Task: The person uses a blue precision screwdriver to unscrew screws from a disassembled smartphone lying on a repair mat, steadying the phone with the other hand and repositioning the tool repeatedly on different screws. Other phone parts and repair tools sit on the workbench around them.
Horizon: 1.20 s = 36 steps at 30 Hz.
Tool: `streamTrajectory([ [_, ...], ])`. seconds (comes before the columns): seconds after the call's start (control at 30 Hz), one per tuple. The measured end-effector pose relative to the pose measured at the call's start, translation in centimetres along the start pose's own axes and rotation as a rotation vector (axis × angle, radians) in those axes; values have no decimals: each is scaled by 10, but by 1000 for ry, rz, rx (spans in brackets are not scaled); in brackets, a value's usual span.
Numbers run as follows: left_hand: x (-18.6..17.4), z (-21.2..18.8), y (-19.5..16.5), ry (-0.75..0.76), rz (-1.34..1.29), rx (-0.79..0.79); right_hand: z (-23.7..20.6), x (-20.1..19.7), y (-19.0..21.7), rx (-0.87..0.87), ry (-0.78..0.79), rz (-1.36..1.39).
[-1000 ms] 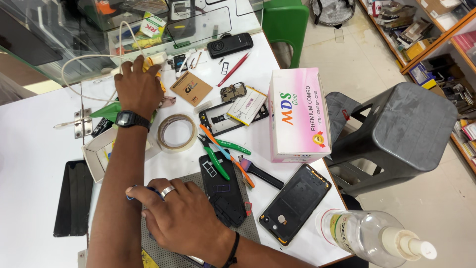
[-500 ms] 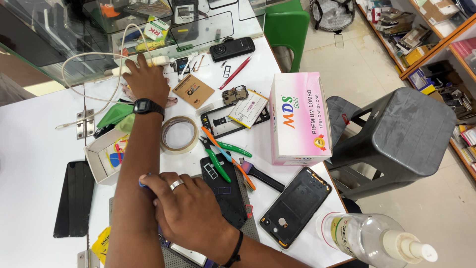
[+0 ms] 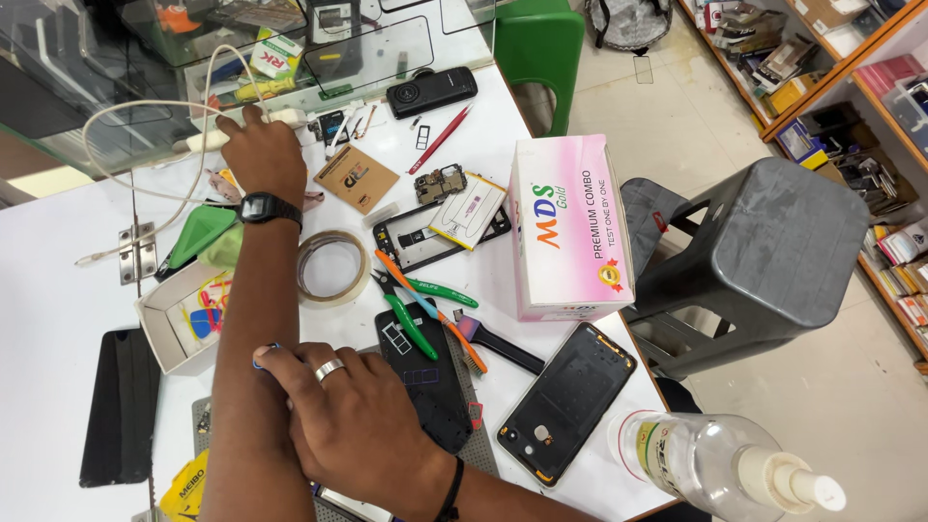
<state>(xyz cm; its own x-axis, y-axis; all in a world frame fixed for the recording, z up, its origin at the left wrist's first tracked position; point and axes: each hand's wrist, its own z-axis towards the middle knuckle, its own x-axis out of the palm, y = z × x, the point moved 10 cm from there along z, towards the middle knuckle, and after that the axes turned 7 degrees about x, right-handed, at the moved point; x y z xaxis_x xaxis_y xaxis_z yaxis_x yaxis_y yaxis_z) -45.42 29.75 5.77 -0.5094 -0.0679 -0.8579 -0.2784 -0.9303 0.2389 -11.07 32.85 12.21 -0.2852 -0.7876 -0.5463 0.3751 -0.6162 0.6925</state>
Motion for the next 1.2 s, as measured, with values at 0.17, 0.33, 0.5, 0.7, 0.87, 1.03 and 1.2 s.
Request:
streamTrajectory([
  [0.17,-7,-1,1,-56,-57,5,0,3,0,2,0,2],
  [0.33,-1,-1,5,-25,-120,-21,-1,4,2,-6,-5,13],
  [0.5,4,-2,9,-61,-111,-37,1,6,1,15,9,14],
  [0.7,9,-1,6,-43,-118,-44,2,6,4,-7,-15,12],
  [0.87,2,-5,5,-36,-170,30,1,8,7,-20,-33,-8],
  [1.03,-6,-21,11,75,-244,108,-1,7,18,-33,-27,-27],
  [1.2,-27,-54,17,112,-299,132,-9,10,28,-25,-1,-46],
])
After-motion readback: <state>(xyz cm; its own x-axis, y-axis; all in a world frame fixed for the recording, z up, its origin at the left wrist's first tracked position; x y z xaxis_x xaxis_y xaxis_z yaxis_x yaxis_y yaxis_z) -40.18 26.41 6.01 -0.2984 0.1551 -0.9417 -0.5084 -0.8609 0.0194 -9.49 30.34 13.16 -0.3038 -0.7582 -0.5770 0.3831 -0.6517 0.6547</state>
